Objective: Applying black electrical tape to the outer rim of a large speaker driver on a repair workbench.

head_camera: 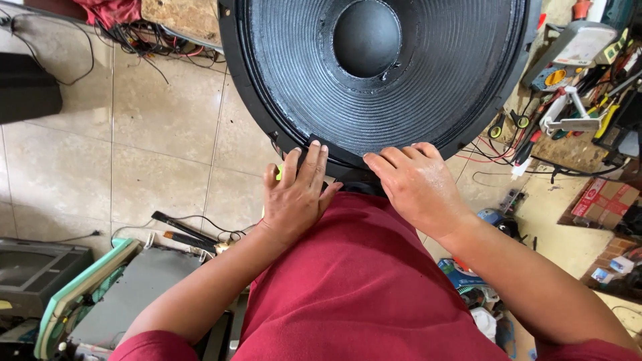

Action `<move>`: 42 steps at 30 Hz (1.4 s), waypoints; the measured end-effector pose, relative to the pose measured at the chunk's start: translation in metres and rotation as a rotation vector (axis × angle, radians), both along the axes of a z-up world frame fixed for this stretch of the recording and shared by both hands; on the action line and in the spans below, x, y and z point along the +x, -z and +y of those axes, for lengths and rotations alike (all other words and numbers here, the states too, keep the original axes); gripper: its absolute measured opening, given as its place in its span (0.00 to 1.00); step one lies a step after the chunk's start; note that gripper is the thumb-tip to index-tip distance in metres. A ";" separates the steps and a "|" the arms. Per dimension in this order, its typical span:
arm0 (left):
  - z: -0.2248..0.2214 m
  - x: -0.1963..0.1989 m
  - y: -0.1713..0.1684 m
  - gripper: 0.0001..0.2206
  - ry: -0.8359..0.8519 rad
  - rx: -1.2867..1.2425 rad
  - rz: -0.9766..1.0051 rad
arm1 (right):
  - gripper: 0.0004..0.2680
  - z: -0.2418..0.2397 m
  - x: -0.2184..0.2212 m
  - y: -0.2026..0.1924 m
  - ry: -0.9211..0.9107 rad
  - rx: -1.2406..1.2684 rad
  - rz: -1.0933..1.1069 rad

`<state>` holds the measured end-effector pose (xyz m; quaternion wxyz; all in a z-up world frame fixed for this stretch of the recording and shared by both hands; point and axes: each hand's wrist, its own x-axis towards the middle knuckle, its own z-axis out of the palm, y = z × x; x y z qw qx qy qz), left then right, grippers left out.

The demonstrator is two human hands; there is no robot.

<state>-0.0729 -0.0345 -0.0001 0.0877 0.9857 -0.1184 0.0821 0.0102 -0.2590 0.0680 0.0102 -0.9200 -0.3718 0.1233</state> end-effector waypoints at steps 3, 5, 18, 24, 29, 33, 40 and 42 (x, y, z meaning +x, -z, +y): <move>-0.005 -0.006 0.006 0.28 -0.033 0.020 0.054 | 0.09 -0.003 -0.001 0.002 -0.014 -0.022 0.005; -0.007 -0.008 0.006 0.28 -0.047 0.025 0.064 | 0.09 -0.006 -0.003 0.006 -0.024 -0.018 0.002; -0.020 -0.011 0.014 0.28 -0.118 0.043 0.151 | 0.08 -0.005 0.014 0.005 -0.114 0.012 -0.073; -0.017 -0.011 0.013 0.27 -0.101 0.006 0.165 | 0.08 -0.007 0.013 0.007 -0.122 0.004 -0.068; -0.017 -0.009 0.012 0.26 -0.091 0.011 0.126 | 0.08 -0.004 0.015 0.003 -0.124 -0.003 -0.008; -0.018 -0.009 0.009 0.26 -0.082 -0.007 0.122 | 0.10 -0.011 0.017 0.006 -0.150 -0.008 0.013; -0.035 -0.009 0.009 0.27 -0.200 -0.003 0.079 | 0.11 -0.017 0.035 0.006 -0.221 0.162 0.049; -0.038 -0.005 0.003 0.29 -0.200 0.039 0.045 | 0.09 -0.019 0.043 0.007 -0.287 0.204 0.014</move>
